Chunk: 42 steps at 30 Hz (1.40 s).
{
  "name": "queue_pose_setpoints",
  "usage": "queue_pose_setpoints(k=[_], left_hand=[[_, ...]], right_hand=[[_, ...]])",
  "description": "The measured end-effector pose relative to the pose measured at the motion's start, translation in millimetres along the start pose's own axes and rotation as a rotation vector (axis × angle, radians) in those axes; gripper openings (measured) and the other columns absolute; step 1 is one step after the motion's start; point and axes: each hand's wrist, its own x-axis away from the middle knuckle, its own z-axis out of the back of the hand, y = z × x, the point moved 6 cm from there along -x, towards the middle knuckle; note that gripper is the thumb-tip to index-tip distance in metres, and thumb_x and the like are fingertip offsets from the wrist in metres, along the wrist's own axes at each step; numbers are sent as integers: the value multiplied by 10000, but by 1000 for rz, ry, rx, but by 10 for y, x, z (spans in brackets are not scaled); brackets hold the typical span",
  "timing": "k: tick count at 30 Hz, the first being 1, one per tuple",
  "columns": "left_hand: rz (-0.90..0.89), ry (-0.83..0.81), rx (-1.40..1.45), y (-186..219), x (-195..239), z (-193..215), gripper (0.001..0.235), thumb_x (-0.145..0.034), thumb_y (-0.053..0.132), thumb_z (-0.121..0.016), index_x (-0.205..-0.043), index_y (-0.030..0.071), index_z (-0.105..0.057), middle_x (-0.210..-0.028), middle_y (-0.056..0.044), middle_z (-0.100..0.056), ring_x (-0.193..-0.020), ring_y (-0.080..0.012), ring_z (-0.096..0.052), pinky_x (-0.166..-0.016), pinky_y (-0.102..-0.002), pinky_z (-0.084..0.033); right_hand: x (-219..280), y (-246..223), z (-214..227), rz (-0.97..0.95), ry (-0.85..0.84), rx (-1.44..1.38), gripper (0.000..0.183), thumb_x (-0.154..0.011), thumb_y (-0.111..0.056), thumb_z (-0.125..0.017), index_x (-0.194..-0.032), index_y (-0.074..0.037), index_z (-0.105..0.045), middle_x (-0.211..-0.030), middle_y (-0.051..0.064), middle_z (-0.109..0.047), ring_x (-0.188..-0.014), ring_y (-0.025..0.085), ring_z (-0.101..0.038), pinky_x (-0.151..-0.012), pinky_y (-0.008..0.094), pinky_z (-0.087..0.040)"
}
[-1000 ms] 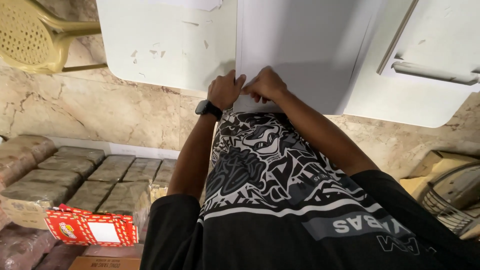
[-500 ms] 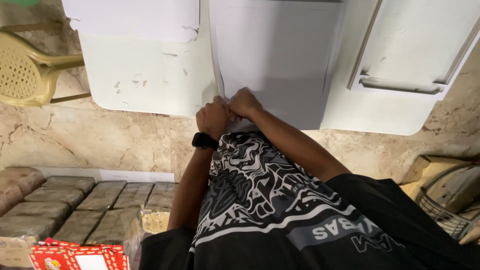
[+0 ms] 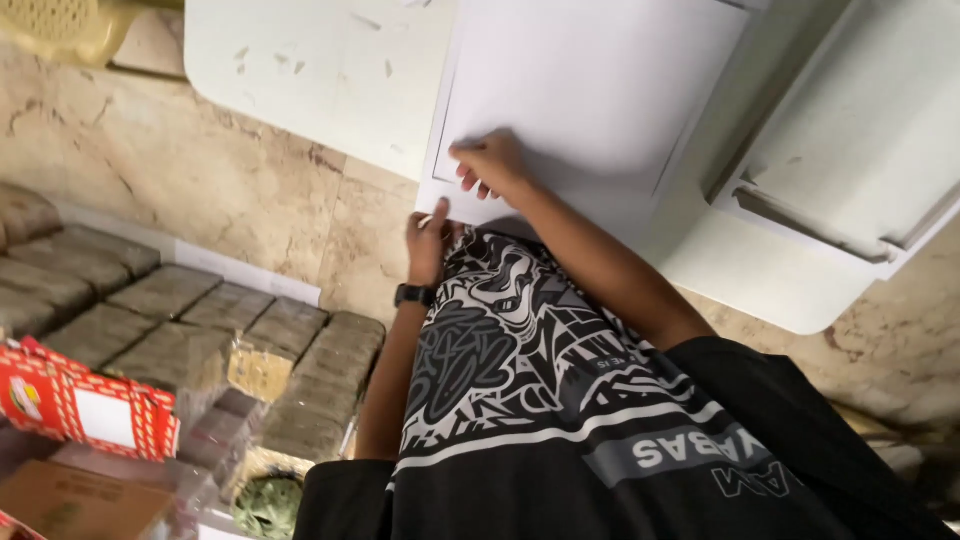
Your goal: Folding flat corrugated cardboard sheets into pizza boxes and stacking them on a table.
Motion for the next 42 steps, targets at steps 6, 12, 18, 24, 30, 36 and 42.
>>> queue_pose_setpoints(k=[6,12,18,24,30,36,42], left_hand=[[-89,-65,-180,-296,72,-321,536,-965,314,-749,-1209,-121,-554,-936,-222,-637,-772,-277,-723,-603,-419,-638],[-84,23,-260,-207,30,-320,512,-935,323,-740,-1124,-107,-535,-875,-244,-691,-629,-291,-767,-535,-364,-694],[-82,133,-390,-31,286,-391,454,-916,348,-717,-1056,-59,-574,-814,-185,-703,-605,-247,-762,-516,-351,-672],[-108,98,-149,68,636,-504,358,-872,193,-734,-1031,-103,-612,-772,-198,-641,-608,-259,-720,-491,-392,-594],[-37,154,-313,361,394,-292,604,-806,357,-817,-1161,-65,-571,-892,-213,-707,-680,-276,-770,-596,-353,-658],[-149,90,-427,346,183,-193,447,-859,285,-761,-1023,-50,-514,-709,-136,-692,-516,-204,-723,-461,-354,-618],[-230,401,-1045,373,152,-286,454,-828,356,-636,-1165,81,-504,-821,-208,-736,-843,-439,-755,-803,-548,-594]], right_hand=[[-321,621,155,31,-22,-88,405,-893,-397,-691,-813,1,-687,-597,124,-650,-430,177,-635,-379,277,-545],[326,353,237,97,-227,574,329,-856,-285,-751,-675,-16,-699,-486,106,-611,-364,171,-588,-327,274,-474],[268,351,230,62,-130,652,270,-742,-306,-803,-671,-65,-705,-461,42,-605,-382,149,-604,-414,280,-482],[-17,574,240,40,-95,642,190,-693,-262,-781,-667,-85,-717,-499,41,-654,-433,180,-670,-468,302,-523],[197,382,267,89,-82,519,286,-786,-342,-722,-640,-96,-714,-441,40,-595,-368,149,-603,-428,234,-468],[189,58,-197,107,-103,548,465,-824,-453,-749,-602,-47,-702,-450,69,-606,-383,160,-608,-406,283,-468],[-83,223,-244,87,-44,690,511,-848,-528,-755,-614,-76,-705,-426,39,-599,-429,193,-666,-509,337,-537]])
